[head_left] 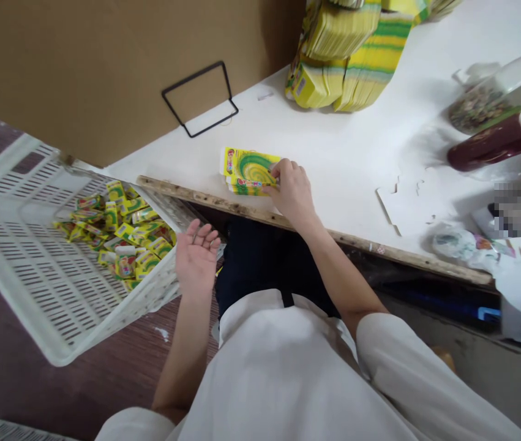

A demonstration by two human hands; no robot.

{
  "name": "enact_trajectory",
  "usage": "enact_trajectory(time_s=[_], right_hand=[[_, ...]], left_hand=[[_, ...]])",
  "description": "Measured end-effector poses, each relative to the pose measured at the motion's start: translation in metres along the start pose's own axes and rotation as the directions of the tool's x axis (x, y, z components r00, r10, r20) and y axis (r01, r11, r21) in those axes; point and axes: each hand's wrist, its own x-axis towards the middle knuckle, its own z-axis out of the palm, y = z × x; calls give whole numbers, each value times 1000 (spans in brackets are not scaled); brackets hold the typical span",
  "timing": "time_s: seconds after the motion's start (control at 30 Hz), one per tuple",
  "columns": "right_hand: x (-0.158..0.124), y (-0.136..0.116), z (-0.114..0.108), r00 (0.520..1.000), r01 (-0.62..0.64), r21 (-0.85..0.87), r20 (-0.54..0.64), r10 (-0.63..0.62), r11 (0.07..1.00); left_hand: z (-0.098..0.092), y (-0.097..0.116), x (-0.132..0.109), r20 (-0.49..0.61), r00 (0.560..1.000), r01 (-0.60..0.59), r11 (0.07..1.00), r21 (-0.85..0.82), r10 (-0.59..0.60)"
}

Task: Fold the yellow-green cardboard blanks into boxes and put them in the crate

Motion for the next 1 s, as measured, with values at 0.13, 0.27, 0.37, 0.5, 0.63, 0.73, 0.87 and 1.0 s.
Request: enact_trajectory(time_s=[0.13, 0.27, 0.37, 0.5, 0.63, 0.73, 0.87, 1.0], right_hand=[[-11, -9, -13, 998, -4, 171, -56, 14, 985], [-38, -33, -27, 995, 89, 393, 9, -100, 915], [-65, -49, -25, 941, 102, 540, 220, -257, 836], [-86, -56, -19, 948, -18, 675, 246, -203, 737], [-91, -57, -20, 951, -15, 686, 234, -201, 727], [-95, -61, -17, 914, -63, 709, 324, -245, 702], [-102, -67, -7, 865, -170, 734, 431, -257, 658], [-101, -63, 2, 887, -258, 736, 437, -148, 626]], left_hand=[[13, -12, -2, 193, 981, -1, 995, 102, -18], [35, -19, -6, 271, 958, -115, 992, 59, 95], [54, -18, -11, 243, 951, -194, 981, -17, 192], [61, -19, -21, 200, 944, -273, 962, 21, 264], [56, -26, -28, 161, 936, -327, 942, 77, 312], [57, -24, -28, 179, 926, -343, 939, 23, 334], [65, -14, -23, 119, 928, -351, 935, -40, 353], [65, -13, -19, 64, 948, -314, 948, 53, 310]])
